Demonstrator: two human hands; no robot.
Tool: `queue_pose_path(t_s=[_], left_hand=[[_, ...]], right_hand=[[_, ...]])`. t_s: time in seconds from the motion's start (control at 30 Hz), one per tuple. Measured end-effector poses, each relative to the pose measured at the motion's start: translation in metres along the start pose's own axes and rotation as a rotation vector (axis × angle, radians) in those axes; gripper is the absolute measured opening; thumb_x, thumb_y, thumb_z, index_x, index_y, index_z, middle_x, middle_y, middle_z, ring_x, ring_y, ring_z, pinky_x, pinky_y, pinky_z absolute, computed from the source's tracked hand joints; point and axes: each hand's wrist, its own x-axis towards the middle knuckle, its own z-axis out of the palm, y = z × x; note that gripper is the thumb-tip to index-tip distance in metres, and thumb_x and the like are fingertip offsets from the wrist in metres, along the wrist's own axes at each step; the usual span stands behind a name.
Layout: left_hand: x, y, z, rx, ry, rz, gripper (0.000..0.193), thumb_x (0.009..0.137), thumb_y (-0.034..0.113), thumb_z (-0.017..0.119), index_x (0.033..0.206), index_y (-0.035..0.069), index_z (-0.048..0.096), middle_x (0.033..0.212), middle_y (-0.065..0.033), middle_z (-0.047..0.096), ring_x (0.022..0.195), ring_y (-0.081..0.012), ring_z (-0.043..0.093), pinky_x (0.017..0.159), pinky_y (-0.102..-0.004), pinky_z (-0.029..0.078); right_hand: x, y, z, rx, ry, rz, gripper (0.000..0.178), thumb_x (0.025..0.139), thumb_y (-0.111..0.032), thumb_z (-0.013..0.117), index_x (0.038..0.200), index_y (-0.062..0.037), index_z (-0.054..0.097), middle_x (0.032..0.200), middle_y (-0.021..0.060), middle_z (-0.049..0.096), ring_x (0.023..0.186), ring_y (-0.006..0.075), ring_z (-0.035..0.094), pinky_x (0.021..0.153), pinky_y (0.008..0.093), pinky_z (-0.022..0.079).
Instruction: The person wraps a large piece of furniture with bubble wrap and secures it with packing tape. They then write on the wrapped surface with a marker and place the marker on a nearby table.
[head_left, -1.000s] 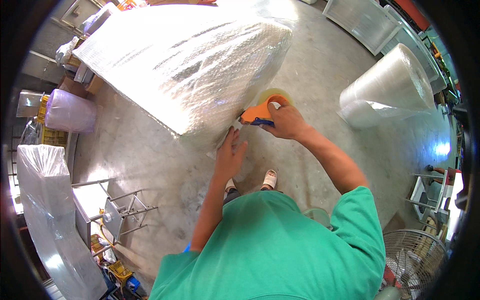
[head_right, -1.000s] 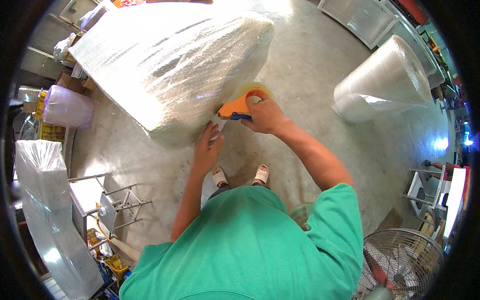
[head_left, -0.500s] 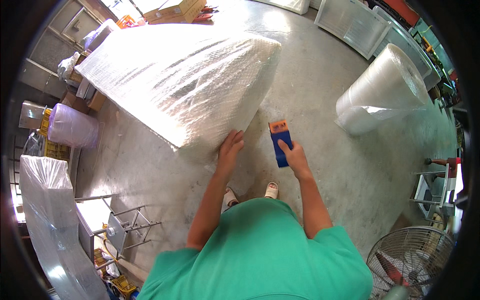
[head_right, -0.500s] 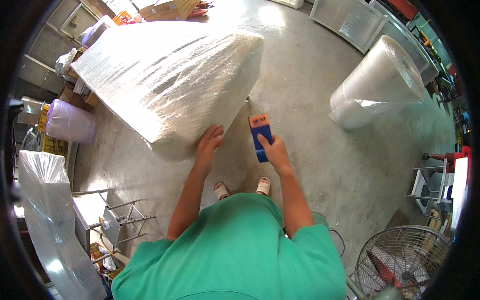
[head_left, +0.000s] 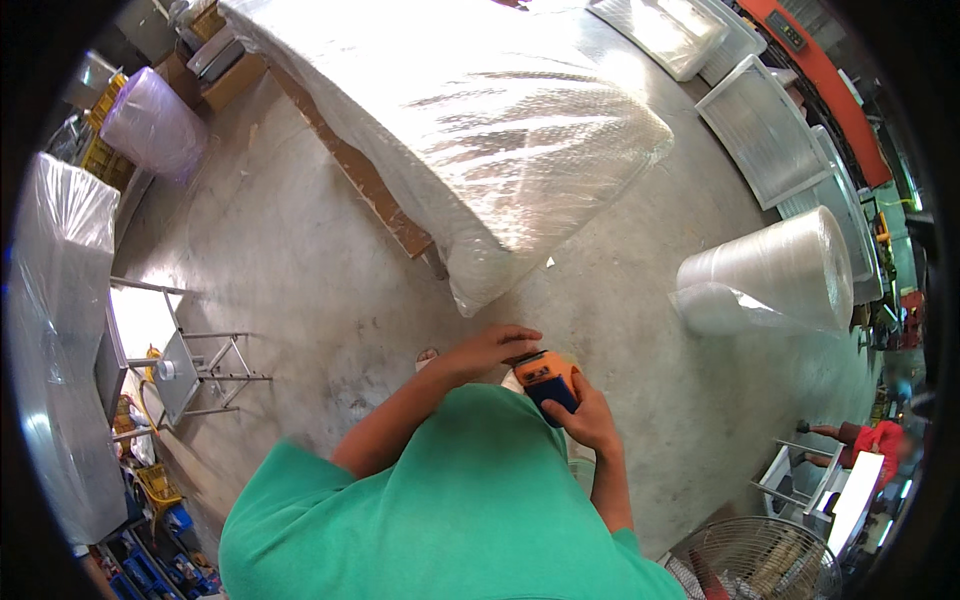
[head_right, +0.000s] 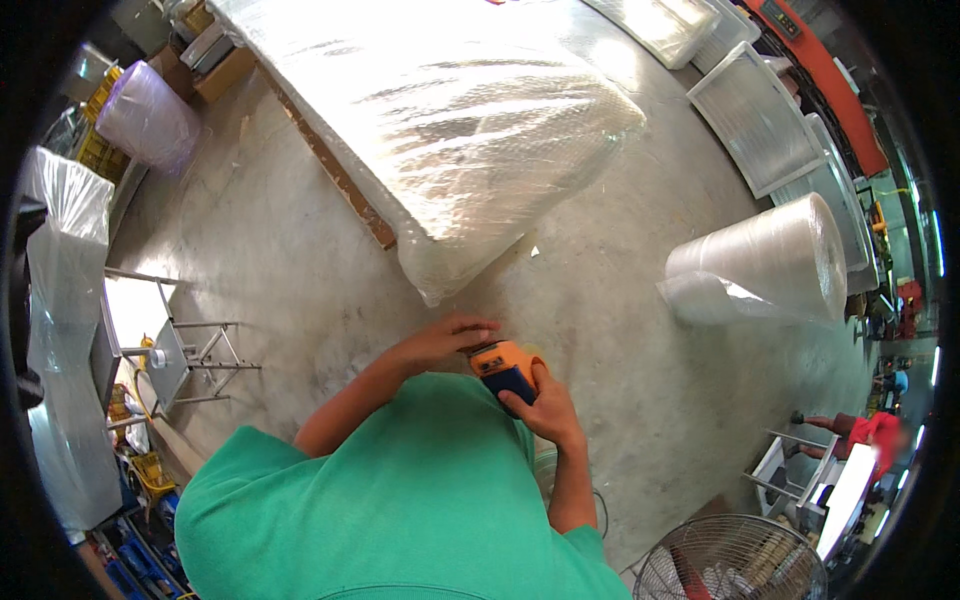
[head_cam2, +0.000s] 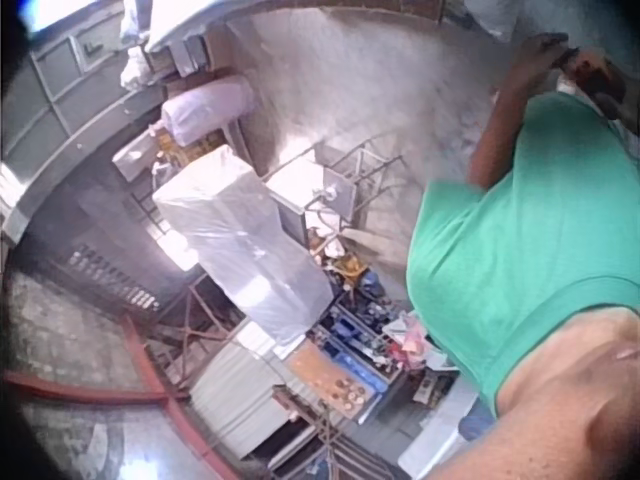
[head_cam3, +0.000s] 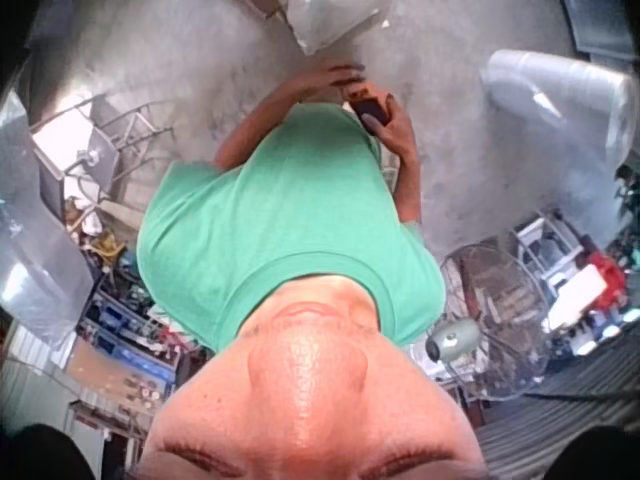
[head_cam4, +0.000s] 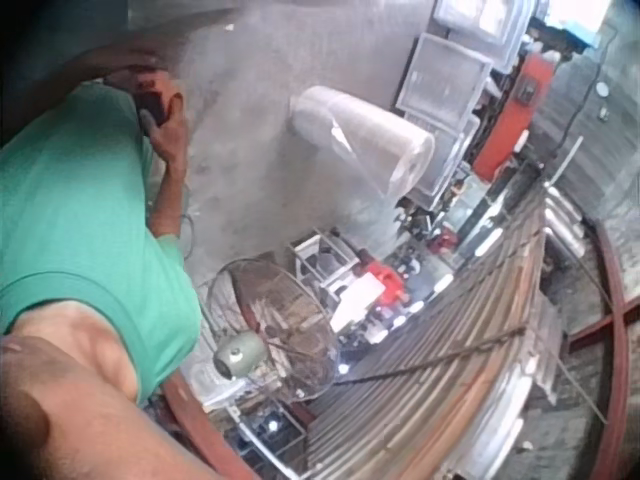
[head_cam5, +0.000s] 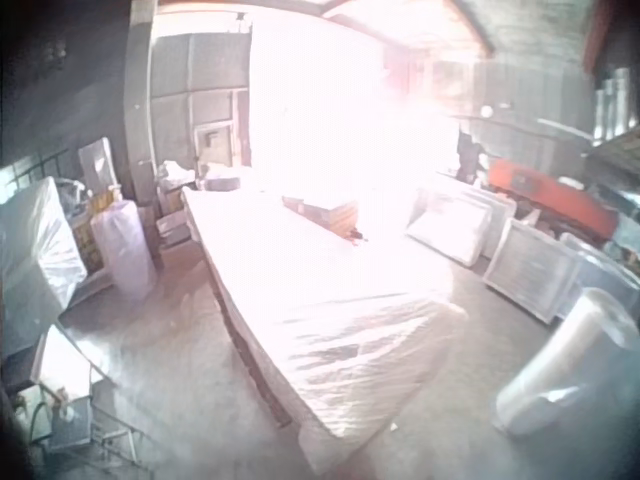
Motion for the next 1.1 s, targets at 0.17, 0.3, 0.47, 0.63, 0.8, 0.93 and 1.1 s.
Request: queue_pose_path(t_s=[0.17,0.3,0.47,0.63,0.8,0.93,1.1], left_hand=[[-0.042,0.003,-0.029,0.009,0.019,0.112,0.029,0.099,0.018,0.066,0.123,0.001,0.067,0.111,-0.0080,0.072,0.103,-0.0178,0.066,0.094,-0.0315,0.051],[-0.075,0.027,-0.044,0.063,0.549,0.421,0.017,0.099,0.014,0.065,0.110,0.001,0.068,0.100,-0.0045,0.072,0.095,-0.0151,0.064,0.088,-0.0302,0.050],[-0.043,0.065,-0.095,0.206,1.040,0.760,0.012,0.100,0.012,0.061,0.101,0.001,0.065,0.102,-0.0084,0.068,0.099,-0.0193,0.061,0.091,-0.0347,0.048],[0.035,0.074,-0.087,0.496,1.373,0.769,0.036,0.100,0.015,0.059,0.130,-0.002,0.052,0.134,-0.0185,0.054,0.130,-0.0324,0.045,0.111,-0.0447,0.032],[0.047,0.065,-0.088,0.532,1.429,0.713,0.077,0.098,0.019,0.060,0.155,-0.007,0.014,0.160,-0.0253,0.024,0.145,-0.0379,0.030,0.119,-0.0503,0.018],[0.023,0.070,-0.084,0.396,1.368,0.780,0.055,0.099,0.016,0.058,0.144,-0.005,0.034,0.143,-0.0217,0.039,0.129,-0.0316,0.041,0.107,-0.0436,0.030],[-0.029,0.036,-0.036,0.507,1.010,1.134,0.018,0.097,0.016,0.063,0.090,0.000,0.060,0.079,-0.0088,0.058,0.070,-0.0188,0.055,0.063,-0.0315,0.044]], right_hand=[[0.011,-0.059,0.008,-0.181,-0.146,-0.107,0.060,0.086,-0.041,0.077,0.118,0.0040,0.053,0.110,0.0269,0.064,0.101,0.0459,0.064,0.083,0.0490,0.051],[0.003,-0.102,0.016,-0.446,-0.064,-0.132,0.061,0.085,-0.041,0.077,0.115,0.0063,0.052,0.108,0.0310,0.061,0.098,0.0465,0.063,0.082,0.0497,0.051],[-0.005,-0.152,0.024,-0.700,0.159,-0.295,0.055,0.083,-0.040,0.078,0.104,0.0053,0.054,0.079,0.0249,0.065,0.075,0.0397,0.065,0.079,0.0475,0.050],[0.016,-0.167,0.021,-0.803,0.312,-0.348,0.049,0.082,-0.040,0.079,0.093,0.0002,0.054,0.058,0.0149,0.061,0.052,0.0328,0.060,0.075,0.0394,0.049],[0.032,-0.142,-0.014,-0.855,0.353,-0.420,0.052,0.080,-0.045,0.080,0.090,-0.0001,0.056,0.059,0.0144,0.061,0.056,0.0325,0.063,0.068,0.0398,0.052],[0.053,-0.127,-0.055,-0.878,0.307,-0.397,0.055,0.076,-0.046,0.084,0.094,-0.0008,0.058,0.075,0.0187,0.065,0.067,0.0381,0.065,0.065,0.0456,0.054],[0.093,-0.120,-0.079,-0.883,0.218,-0.497,0.058,0.078,-0.047,0.082,0.100,0.0026,0.061,0.091,0.0234,0.069,0.076,0.0391,0.067,0.073,0.0458,0.055]])
